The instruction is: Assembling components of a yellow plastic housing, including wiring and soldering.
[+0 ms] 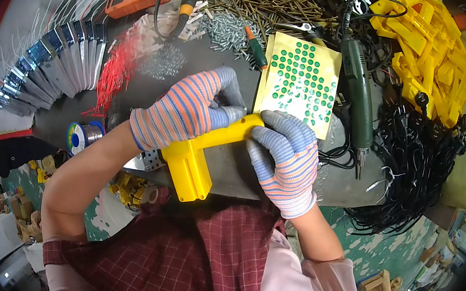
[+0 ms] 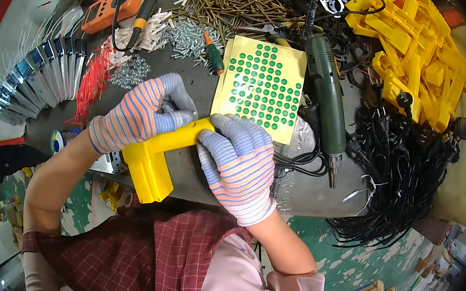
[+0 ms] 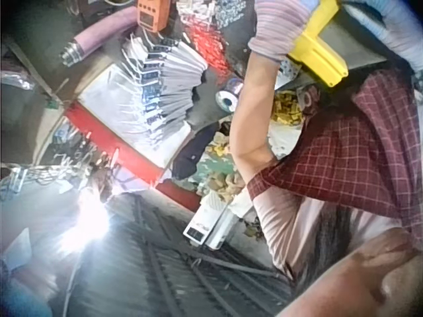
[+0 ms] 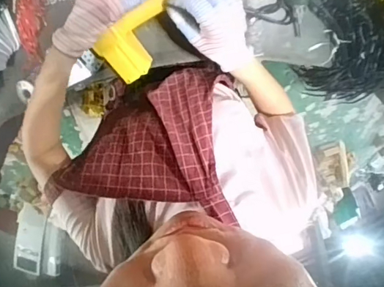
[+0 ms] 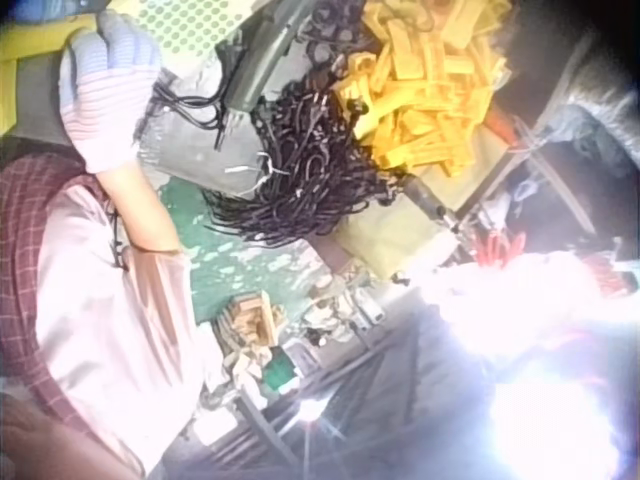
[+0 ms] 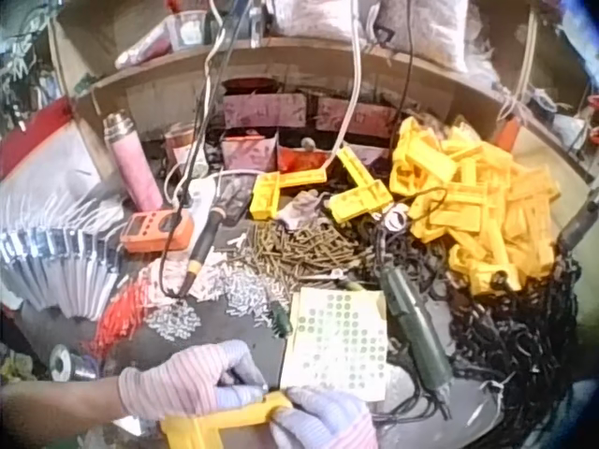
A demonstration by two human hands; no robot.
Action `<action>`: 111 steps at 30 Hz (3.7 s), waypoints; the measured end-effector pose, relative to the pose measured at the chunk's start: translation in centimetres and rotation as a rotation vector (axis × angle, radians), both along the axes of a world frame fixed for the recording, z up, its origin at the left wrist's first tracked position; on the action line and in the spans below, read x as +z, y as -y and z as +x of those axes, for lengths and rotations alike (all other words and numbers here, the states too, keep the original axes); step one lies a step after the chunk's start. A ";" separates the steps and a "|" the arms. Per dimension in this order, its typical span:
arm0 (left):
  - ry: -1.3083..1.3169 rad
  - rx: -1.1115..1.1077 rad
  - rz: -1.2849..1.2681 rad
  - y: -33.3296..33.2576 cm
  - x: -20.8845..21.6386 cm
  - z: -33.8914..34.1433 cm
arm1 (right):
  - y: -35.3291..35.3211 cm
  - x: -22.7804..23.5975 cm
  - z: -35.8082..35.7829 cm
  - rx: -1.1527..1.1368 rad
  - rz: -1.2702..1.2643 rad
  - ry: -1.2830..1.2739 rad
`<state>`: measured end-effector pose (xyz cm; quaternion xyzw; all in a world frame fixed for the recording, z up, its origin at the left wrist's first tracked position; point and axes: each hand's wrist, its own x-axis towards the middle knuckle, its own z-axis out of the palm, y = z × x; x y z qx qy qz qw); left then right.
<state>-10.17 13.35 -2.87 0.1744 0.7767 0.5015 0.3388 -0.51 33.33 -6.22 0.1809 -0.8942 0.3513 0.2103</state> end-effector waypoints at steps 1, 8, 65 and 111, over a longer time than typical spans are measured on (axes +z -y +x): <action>-0.051 0.021 0.024 -0.1 0.1 0.2 | 0.0 0.0 0.0 0.004 -0.003 -0.001; -0.196 0.033 -0.021 -0.3 0.4 1.6 | 0.2 0.0 -0.1 -0.005 -0.032 0.000; 0.068 0.425 0.476 1.7 0.4 1.4 | 0.5 4.3 1.5 -0.004 -1.062 0.505; -0.982 -0.026 -0.217 3.6 -1.5 4.7 | 8.0 -0.4 5.6 -0.155 -0.643 0.422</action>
